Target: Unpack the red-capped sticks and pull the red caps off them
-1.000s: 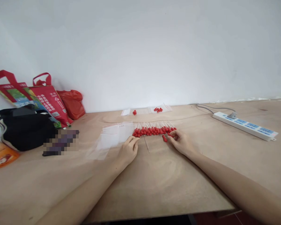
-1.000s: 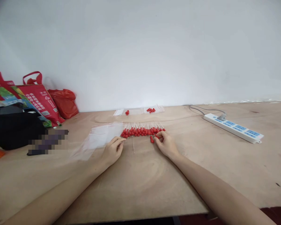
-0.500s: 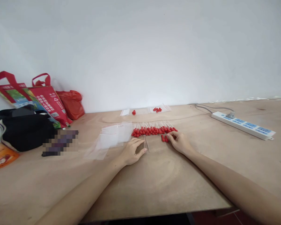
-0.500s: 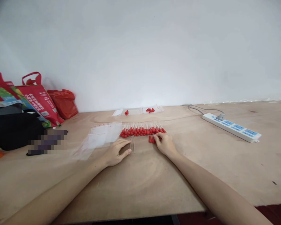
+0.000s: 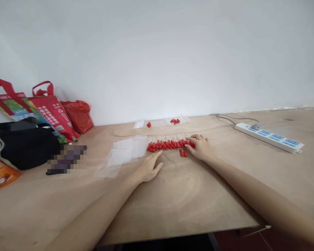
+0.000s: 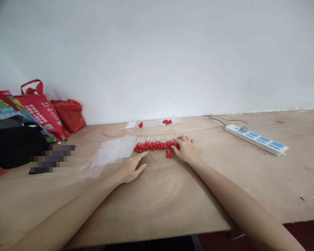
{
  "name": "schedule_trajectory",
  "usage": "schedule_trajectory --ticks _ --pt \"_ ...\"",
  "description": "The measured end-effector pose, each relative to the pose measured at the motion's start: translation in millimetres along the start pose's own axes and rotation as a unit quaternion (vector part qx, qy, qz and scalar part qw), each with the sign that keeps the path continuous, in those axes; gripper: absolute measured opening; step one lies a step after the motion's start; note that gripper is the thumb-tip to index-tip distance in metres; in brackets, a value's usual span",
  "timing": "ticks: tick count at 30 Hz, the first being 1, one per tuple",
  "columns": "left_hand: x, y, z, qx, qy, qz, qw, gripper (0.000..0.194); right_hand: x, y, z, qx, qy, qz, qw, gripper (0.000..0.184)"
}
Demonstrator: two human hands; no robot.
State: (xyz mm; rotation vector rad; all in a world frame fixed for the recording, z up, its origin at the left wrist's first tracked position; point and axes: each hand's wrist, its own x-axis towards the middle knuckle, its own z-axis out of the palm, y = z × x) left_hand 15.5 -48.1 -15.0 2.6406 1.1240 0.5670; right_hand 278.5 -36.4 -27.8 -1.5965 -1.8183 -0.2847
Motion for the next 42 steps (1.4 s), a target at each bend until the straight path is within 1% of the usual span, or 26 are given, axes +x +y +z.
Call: schedule_trajectory --ticks 3,7,9,11,13,15,18,19,20,21,24,26,28,30,32,34,37,39,42 --pt "-1 -1 0.5 -0.006 0.013 0.004 1.000 0.043 7 1 7 -0.019 -0.013 -0.032 0.999 0.026" --pt "-2 -3 0.0 -0.019 0.035 -0.002 0.999 0.041 9 1 12 -0.004 -0.005 -0.053 0.999 0.022" --pt "-3 -4 -1.2 -0.024 0.032 -0.014 0.999 0.040 9 0 11 0.019 0.013 -0.030 0.999 0.022" --pt "-3 -3 -2.7 -0.026 0.028 -0.023 0.999 0.038 7 -1 8 0.052 0.040 0.019 0.998 0.024" --pt "-3 -3 -4.0 -0.024 0.028 -0.027 0.999 0.035 4 -4 4 0.116 0.057 0.068 0.989 0.026" --pt "-3 -2 -4.5 -0.020 0.033 -0.023 0.999 0.032 0 -9 1 0.228 0.050 0.105 0.967 0.030" --pt "-3 -4 -3.5 -0.014 0.046 -0.012 0.999 0.028 -11 -22 -4 0.400 0.009 0.142 0.905 0.036" --pt "-3 -4 -3.0 -0.013 0.055 -0.008 0.998 0.028 -14 -28 -6 0.432 -0.007 0.146 0.890 0.037" --pt "-4 -5 -2.5 -0.011 0.071 -0.005 0.997 0.029 -18 -33 -8 0.449 -0.023 0.142 0.882 0.037" --pt "-4 -5 -2.2 -0.007 0.094 -0.002 0.996 0.030 -21 -38 -10 0.455 -0.036 0.130 0.880 0.036" --pt "-4 -5 -3.1 0.026 0.177 0.023 0.984 0.036 -28 -52 -15 0.428 -0.065 0.052 0.900 0.031" --pt "-4 -3 -4.3 0.064 0.202 0.057 0.976 0.035 -31 -58 -17 0.397 -0.082 -0.009 0.914 0.026" --pt "-5 0 -4.8 0.100 0.200 0.094 0.970 0.027 -33 -62 -18 0.369 -0.102 -0.054 0.922 0.024" --pt "-5 1 -4.1 0.124 0.190 0.120 0.966 0.019 -35 -64 -18 0.342 -0.113 -0.077 0.930 0.024" --pt "-5 2 -2.7 0.137 0.185 0.134 0.964 0.017 -36 -65 -18 0.302 -0.114 -0.094 0.942 0.022" --pt "-4 3 -1.5 0.146 0.188 0.141 0.961 0.017 -36 -67 -17 0.253 -0.100 -0.115 0.955 0.022" --pt "-3 4 -1.0 0.156 0.195 0.148 0.957 0.017 -33 -70 -14 0.179 -0.043 -0.141 0.973 0.022" --pt "-3 4 -1.1 0.160 0.197 0.151 0.955 0.016 -32 -70 -10 0.142 -0.006 -0.160 0.977 0.018" --pt "-4 4 -0.9 0.161 0.193 0.151 0.956 0.017 -32 -69 -6 0.104 0.015 -0.192 0.976 0.017"
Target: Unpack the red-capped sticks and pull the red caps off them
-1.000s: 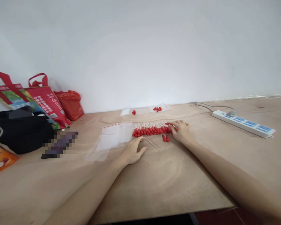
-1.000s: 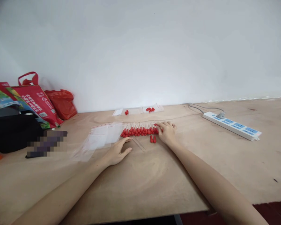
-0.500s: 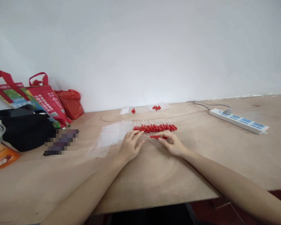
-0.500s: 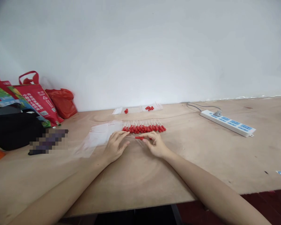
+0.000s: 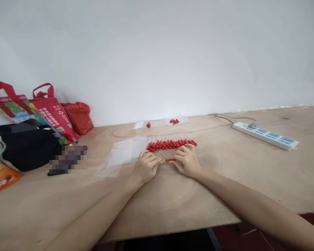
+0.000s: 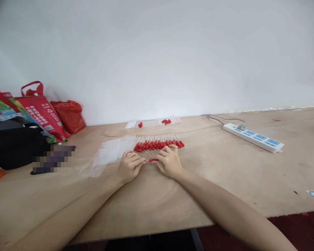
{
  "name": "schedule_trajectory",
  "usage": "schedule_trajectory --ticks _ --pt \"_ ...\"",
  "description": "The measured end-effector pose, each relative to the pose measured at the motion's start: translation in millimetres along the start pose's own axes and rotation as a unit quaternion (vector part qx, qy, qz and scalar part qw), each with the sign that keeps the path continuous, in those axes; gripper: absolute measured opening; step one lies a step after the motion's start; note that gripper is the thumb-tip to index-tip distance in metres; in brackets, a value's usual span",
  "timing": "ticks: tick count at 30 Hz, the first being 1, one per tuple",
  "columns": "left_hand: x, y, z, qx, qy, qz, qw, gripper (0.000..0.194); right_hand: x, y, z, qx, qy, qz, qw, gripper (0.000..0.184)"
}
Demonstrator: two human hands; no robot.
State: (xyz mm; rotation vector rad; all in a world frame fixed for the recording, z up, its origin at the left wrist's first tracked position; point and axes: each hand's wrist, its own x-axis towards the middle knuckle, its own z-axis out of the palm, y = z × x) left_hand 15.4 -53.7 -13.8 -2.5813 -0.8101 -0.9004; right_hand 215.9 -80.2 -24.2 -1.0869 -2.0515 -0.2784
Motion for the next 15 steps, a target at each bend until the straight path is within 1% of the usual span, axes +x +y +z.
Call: schedule_trajectory --ticks 5,8,15 --pt "-2.6 0.4 0.7 -0.017 0.010 0.006 1.000 0.018 -5.3 0.5 -0.6 -0.028 -0.003 -0.020 0.999 0.018" --pt "-3.3 0.5 1.0 -0.028 0.012 0.010 0.999 0.018 -6.3 0.0 -1.7 -0.034 -0.015 -0.031 0.999 0.016" --pt "-4.5 -0.1 1.3 -0.047 0.008 0.019 0.999 0.018 -5.6 -1.4 -3.6 -0.004 -0.028 -0.049 0.998 0.014"
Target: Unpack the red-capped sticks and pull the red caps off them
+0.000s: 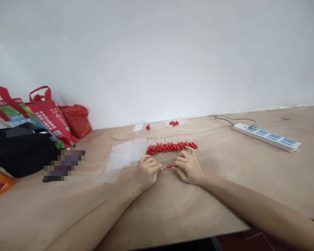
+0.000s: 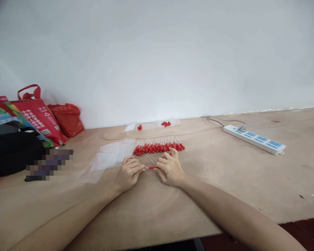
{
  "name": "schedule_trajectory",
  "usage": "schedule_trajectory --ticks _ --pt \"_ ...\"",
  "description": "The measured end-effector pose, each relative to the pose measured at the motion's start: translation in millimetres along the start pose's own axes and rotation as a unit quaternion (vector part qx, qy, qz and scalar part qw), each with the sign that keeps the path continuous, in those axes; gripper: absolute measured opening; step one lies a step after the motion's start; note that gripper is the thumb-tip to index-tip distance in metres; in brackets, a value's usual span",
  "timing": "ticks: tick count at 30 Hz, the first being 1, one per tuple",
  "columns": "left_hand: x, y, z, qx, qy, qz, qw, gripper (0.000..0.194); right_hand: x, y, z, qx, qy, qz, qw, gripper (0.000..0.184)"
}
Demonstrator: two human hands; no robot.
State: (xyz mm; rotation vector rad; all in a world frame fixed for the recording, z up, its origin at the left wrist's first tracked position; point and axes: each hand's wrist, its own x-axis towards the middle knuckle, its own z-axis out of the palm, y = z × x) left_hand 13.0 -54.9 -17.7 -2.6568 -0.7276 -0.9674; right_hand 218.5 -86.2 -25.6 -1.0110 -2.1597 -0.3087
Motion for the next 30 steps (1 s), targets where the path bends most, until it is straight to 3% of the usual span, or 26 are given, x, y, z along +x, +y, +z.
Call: schedule_trajectory --ticks 15,21,25,30 --pt "-4 -3 -0.1 -0.016 -0.022 -0.035 0.999 0.021 -3 2 -5 0.039 -0.020 0.018 0.999 0.013" --pt "-21 -28 -15.4 0.021 0.043 -0.069 0.996 0.017 -17 33 -18 0.028 0.062 0.143 0.987 0.016" --pt "-22 -27 -15.0 -0.008 0.014 -0.095 0.995 0.019 -15 39 -13 0.135 0.056 0.127 0.981 0.018" --pt "-18 -23 -9.2 -0.021 -0.022 -0.111 0.993 0.030 -11 39 -4 0.154 0.094 0.186 0.966 0.018"
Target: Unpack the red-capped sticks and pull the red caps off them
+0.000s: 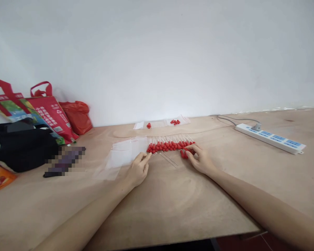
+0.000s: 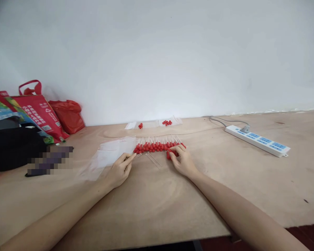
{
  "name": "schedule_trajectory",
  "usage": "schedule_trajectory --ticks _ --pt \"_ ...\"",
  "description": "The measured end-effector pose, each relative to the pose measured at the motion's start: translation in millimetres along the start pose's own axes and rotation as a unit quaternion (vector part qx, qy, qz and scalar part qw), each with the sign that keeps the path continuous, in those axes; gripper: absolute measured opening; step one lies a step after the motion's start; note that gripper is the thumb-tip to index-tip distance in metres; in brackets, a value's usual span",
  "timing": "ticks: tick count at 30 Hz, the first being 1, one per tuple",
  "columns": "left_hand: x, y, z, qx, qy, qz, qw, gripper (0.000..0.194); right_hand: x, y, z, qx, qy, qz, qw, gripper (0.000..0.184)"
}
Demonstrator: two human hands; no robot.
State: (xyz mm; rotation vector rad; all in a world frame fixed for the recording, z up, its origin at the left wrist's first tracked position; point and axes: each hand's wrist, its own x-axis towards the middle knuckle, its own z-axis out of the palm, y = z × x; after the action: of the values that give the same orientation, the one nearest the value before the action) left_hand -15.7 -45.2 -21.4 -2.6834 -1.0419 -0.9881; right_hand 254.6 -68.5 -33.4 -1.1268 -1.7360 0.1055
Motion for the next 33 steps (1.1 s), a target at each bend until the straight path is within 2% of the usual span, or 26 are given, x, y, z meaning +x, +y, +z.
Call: schedule_trajectory --ticks 3,6,10,14,19,22,26,33 --pt "1 2 0.4 -0.015 -0.004 -0.004 1.000 0.032 2 1 5 -0.016 0.021 0.016 1.000 0.022" --pt "3 6 1.8 -0.037 0.000 -0.019 0.999 0.023 5 0 10 -0.070 0.026 0.015 0.997 0.019" --pt "9 14 9.4 -0.056 -0.003 -0.014 0.998 0.015 7 -4 15 -0.183 0.019 0.001 0.983 0.017" --pt "17 23 16.9 -0.074 -0.021 -0.015 0.997 0.007 6 -5 15 -0.233 0.003 -0.021 0.972 0.019" --pt "23 29 15.7 -0.085 -0.051 -0.005 0.995 0.027 7 -6 15 -0.245 -0.025 -0.032 0.969 0.022" --pt "23 28 14.7 -0.077 -0.049 -0.015 0.996 0.023 8 -7 15 -0.237 -0.024 -0.038 0.970 0.026" --pt "23 23 17.2 -0.054 -0.043 -0.061 0.996 0.015 7 -7 16 -0.226 0.004 -0.033 0.974 0.025" --pt "26 18 22.1 -0.043 -0.068 -0.088 0.993 0.013 19 -2 18 -0.243 0.015 0.018 0.970 0.023"
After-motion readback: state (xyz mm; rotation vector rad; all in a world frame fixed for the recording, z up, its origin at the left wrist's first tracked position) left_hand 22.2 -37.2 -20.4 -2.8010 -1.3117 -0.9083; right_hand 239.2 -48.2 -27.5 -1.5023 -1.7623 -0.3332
